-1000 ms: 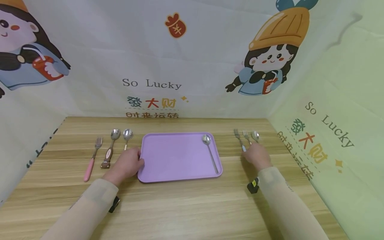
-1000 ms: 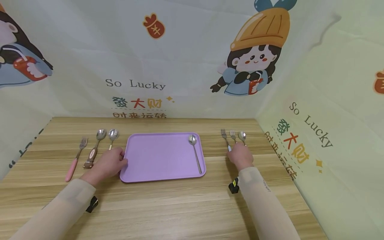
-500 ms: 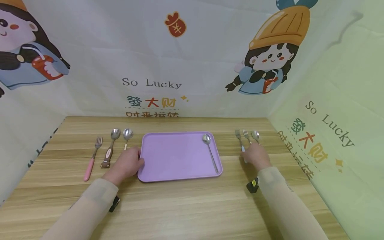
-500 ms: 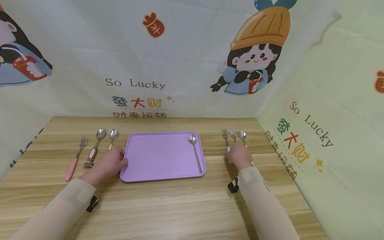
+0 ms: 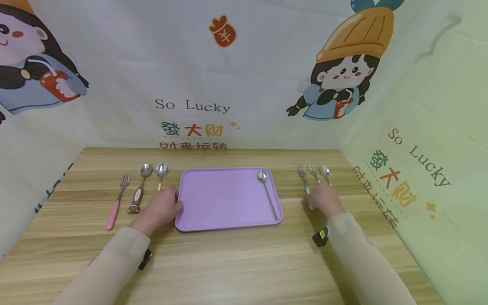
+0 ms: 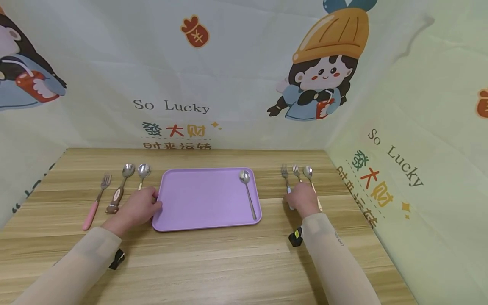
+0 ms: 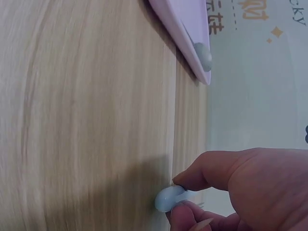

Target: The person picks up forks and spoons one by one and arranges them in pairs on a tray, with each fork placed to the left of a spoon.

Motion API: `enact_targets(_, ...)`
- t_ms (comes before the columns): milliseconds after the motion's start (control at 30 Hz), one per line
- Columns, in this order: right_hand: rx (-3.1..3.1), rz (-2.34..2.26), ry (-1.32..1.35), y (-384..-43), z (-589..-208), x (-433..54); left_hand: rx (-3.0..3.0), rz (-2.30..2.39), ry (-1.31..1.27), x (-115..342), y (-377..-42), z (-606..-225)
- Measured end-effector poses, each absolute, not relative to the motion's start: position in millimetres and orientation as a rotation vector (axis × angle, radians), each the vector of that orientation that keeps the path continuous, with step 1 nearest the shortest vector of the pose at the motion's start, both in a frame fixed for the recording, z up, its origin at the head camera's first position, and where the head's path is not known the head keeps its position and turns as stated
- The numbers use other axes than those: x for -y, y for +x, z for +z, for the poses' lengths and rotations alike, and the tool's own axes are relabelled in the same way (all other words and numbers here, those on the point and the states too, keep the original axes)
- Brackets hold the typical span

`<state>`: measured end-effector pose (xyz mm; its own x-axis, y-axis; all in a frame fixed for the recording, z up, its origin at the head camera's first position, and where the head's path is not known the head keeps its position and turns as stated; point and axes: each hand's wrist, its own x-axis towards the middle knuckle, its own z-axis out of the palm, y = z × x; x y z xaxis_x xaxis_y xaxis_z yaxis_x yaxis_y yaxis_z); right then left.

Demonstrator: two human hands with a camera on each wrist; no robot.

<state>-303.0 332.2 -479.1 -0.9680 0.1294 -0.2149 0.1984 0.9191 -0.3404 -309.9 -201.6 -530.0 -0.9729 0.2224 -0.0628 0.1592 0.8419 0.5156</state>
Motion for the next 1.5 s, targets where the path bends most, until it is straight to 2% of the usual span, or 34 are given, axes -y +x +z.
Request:
enact_targets(200,-2.886,-0.543,0.270,-298,-471,-316,-2.888,0.813,0.295,201,-310,-529)
enact_targets(333,-2.885,-0.522,0.262,-307,-482,-308,-2.898,0.804,0.299,202,-311,-531)
enact_targets(433,-2.875,-0.563,0.264,-298,-467,-288,-2.902,0.804,0.305,202,-311,-531)
enact_targets(600,-2.825,-0.695,0.260,-263,-419,-240,-2.914,0.803,0.314,202,-310,-531)
enact_targets(733,-2.828,-0.705,0.195,-250,-406,-215,-2.919,0.800,0.315,203,-310,-532)
enact_targets(1033,-2.786,-0.770,0.178,-245,-414,-186,-2.913,0.818,0.315,200,-306,-528)
enact_targets(1333,-2.795,-0.748,0.179,-243,-424,-172,-2.914,0.836,0.305,189,-287,-501)
enact_targets(1500,-2.774,-0.751,0.185,-243,-426,-169,-2.929,0.827,0.306,193,-294,-512)
